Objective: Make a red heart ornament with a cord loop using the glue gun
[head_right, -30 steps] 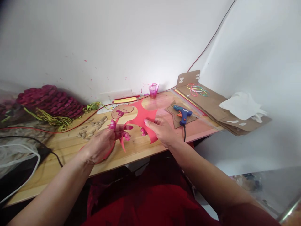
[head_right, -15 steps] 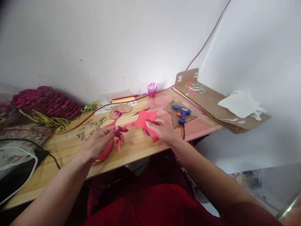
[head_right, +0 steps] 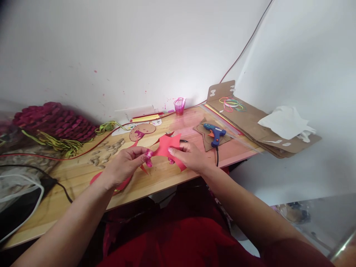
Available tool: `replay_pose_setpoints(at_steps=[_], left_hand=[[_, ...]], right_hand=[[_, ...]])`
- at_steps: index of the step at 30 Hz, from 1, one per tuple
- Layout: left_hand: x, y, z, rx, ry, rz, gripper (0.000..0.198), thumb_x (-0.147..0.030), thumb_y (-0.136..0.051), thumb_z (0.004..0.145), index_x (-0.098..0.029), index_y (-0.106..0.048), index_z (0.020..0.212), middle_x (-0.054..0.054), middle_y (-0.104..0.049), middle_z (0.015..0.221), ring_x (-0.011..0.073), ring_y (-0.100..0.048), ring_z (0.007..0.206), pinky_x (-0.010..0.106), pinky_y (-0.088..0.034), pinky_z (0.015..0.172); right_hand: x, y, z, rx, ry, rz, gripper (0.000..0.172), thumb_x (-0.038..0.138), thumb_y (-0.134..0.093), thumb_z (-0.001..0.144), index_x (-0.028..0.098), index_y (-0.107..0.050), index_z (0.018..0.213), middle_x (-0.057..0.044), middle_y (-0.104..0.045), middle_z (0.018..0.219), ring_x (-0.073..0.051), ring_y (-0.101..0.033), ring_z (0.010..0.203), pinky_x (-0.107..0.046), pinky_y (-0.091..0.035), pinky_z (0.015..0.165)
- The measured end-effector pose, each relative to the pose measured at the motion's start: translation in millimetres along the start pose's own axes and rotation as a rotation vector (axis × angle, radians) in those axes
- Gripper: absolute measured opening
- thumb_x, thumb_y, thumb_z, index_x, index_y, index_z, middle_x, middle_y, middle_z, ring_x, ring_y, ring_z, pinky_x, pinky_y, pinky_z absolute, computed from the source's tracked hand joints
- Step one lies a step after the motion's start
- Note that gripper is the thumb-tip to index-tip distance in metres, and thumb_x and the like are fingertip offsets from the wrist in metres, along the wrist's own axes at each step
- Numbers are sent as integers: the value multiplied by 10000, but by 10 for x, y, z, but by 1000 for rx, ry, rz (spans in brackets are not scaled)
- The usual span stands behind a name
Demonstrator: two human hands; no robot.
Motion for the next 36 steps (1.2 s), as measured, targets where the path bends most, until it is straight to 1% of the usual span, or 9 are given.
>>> replay_pose_setpoints(at_steps=[4,7,9,12,14,16,23,28,36], left_hand=[[33,-22,3,-38,7,71,342,-551,-665,778,-212,-704,755,10,-707,676,174,-627,643,274,-474,618],[81,78,25,-7,-26,193,319,-511,-611,832,-218,-723,772,13,-732,726,186,-663,708,288,-491,692],[121,270,89,-36,-53,306,321,-495,-567,869,-233,-741,805,20,-764,830,206,-691,825,306,-494,791],[244,730,258,-231,29,632,265,-428,-580,858,-246,-754,943,52,-772,963,252,-693,900,329,-483,783],[385,927,396,-229,150,859,262,-387,-571,854,-236,-753,965,76,-767,969,270,-689,893,328,-468,736],[490,1023,515,-218,190,909,234,-337,-611,812,-200,-752,939,104,-765,928,278,-687,860,323,-453,702],[705,927,646,-144,193,919,144,-243,-617,735,-218,-724,828,60,-759,870,230,-674,814,278,-411,632],[683,902,614,-138,162,905,113,-250,-588,754,-220,-690,794,48,-741,842,222,-659,805,281,-402,649],[702,857,568,-158,97,873,103,-257,-532,792,-224,-629,799,40,-706,760,218,-643,735,292,-405,650]], right_hand=[[26,12,-4,12,76,-93,344,489,-668,843,157,-719,771,-46,-713,770,-158,-625,683,-279,-464,653],[34,67,-5,8,86,-143,336,486,-656,855,162,-714,784,-43,-713,753,-167,-626,696,-286,-468,671],[57,113,-6,3,96,-167,331,480,-650,861,167,-712,772,-41,-713,750,-167,-623,703,-287,-470,687],[97,155,-12,8,109,-196,345,474,-645,863,163,-703,723,-48,-708,752,-166,-618,712,-284,-470,692],[104,156,-18,16,98,-189,333,473,-662,844,161,-703,736,-50,-707,760,-168,-620,710,-284,-476,676],[89,134,-25,31,70,-171,318,474,-679,821,161,-703,767,-52,-710,769,-177,-633,711,-289,-491,658],[-55,110,-34,40,-4,-141,282,460,-700,795,179,-689,821,-38,-715,776,-185,-667,688,-290,-529,617],[-212,140,-8,45,-37,-90,300,444,-689,829,175,-690,961,-41,-738,818,-180,-681,707,-282,-532,639],[-161,62,-4,31,-35,-3,298,389,-702,802,168,-672,1001,-42,-736,840,-155,-665,641,-259,-515,572]])
Point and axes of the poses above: each hand's wrist, its own z-axis towards the middle knuckle, its own y-axis out of the back of the hand, x = y × z, the point moved 7 cm from there along z, towards the middle knuckle
